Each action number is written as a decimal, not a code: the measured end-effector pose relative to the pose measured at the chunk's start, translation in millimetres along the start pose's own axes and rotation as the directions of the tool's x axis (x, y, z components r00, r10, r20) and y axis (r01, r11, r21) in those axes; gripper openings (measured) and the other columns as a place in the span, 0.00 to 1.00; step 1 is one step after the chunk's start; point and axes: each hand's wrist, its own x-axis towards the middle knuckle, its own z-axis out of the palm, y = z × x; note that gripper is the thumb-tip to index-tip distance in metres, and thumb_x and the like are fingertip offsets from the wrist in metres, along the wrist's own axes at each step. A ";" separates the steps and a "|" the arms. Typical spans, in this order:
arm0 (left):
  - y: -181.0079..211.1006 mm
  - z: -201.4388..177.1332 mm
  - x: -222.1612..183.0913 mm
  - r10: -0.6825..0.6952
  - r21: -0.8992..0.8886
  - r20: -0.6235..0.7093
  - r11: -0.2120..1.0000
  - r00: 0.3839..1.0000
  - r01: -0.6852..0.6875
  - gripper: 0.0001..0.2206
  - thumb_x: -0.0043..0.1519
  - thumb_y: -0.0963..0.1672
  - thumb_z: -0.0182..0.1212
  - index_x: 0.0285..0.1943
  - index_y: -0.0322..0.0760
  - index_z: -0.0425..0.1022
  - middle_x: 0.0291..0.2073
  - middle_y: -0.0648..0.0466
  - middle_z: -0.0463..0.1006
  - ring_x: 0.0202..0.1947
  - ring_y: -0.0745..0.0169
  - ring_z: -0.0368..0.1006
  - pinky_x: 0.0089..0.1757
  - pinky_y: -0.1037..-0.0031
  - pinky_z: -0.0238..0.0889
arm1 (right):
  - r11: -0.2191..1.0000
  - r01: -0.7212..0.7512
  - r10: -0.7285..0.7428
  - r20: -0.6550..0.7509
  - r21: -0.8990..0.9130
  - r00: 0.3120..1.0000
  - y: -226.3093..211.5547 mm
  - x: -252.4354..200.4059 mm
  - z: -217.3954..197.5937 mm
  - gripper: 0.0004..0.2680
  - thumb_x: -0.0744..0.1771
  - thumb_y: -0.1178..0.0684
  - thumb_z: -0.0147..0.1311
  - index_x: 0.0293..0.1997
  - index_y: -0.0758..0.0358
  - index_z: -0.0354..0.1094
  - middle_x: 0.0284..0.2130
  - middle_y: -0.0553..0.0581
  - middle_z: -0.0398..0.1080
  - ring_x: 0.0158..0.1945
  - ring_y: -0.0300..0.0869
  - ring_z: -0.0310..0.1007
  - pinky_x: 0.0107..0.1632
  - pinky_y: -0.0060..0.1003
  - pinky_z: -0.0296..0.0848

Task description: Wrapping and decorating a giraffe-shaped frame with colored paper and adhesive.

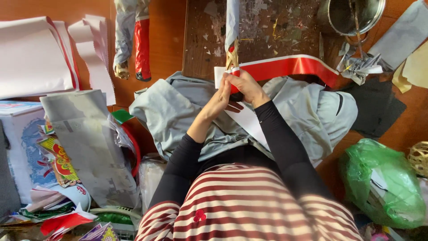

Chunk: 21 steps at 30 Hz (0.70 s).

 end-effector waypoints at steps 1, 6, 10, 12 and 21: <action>1.9 3.4 -0.9 0.004 0.003 -0.002 1.000 1.000 -0.004 0.36 0.67 0.60 0.31 0.81 0.49 0.25 0.44 0.40 0.80 0.33 0.49 0.83 0.35 0.63 0.79 | 1.000 0.004 -0.004 0.003 0.000 1.000 -1.2 -1.2 3.0 0.13 0.71 0.47 0.56 0.53 0.69 0.68 0.39 0.54 0.72 0.40 0.37 0.71 0.44 0.35 0.72; -18.7 10.2 1.5 0.365 0.364 -0.257 0.894 0.895 -0.260 0.36 0.72 0.50 0.45 0.83 0.47 0.24 0.62 0.33 0.65 0.52 0.41 0.72 0.48 0.64 0.69 | 0.971 0.045 -0.051 0.022 0.235 0.998 -11.4 -8.4 17.8 0.10 0.68 0.52 0.60 0.51 0.64 0.68 0.38 0.50 0.72 0.38 0.35 0.72 0.41 0.32 0.72; -17.6 5.6 -8.9 0.677 0.483 -0.312 0.717 0.667 -0.502 0.36 0.73 0.44 0.52 0.85 0.40 0.31 0.77 0.38 0.54 0.68 0.44 0.66 0.61 0.68 0.63 | 0.957 0.027 -0.045 0.054 0.289 0.998 -32.7 -20.1 30.6 0.11 0.67 0.53 0.59 0.53 0.59 0.68 0.40 0.48 0.74 0.41 0.33 0.74 0.43 0.31 0.74; -6.4 -3.8 -11.8 0.722 0.492 -0.435 0.691 0.538 -0.530 0.36 0.69 0.41 0.57 0.83 0.36 0.38 0.78 0.42 0.51 0.69 0.48 0.59 0.61 0.70 0.60 | 0.955 -0.052 0.060 -0.016 0.293 0.998 -6.4 -3.0 13.3 0.12 0.66 0.52 0.59 0.54 0.57 0.68 0.34 0.49 0.72 0.33 0.37 0.73 0.34 0.34 0.73; 119.8 -6.1 46.0 0.944 0.940 -0.204 0.263 0.261 -0.216 0.21 0.64 0.41 0.57 0.68 0.38 0.74 0.36 0.53 0.74 0.36 0.59 0.69 0.37 0.67 0.66 | 0.494 0.529 -0.691 0.058 -0.690 0.721 -25.8 -25.0 28.9 0.25 0.65 0.53 0.62 0.67 0.67 0.52 0.57 0.64 0.63 0.56 0.52 0.65 0.57 0.45 0.69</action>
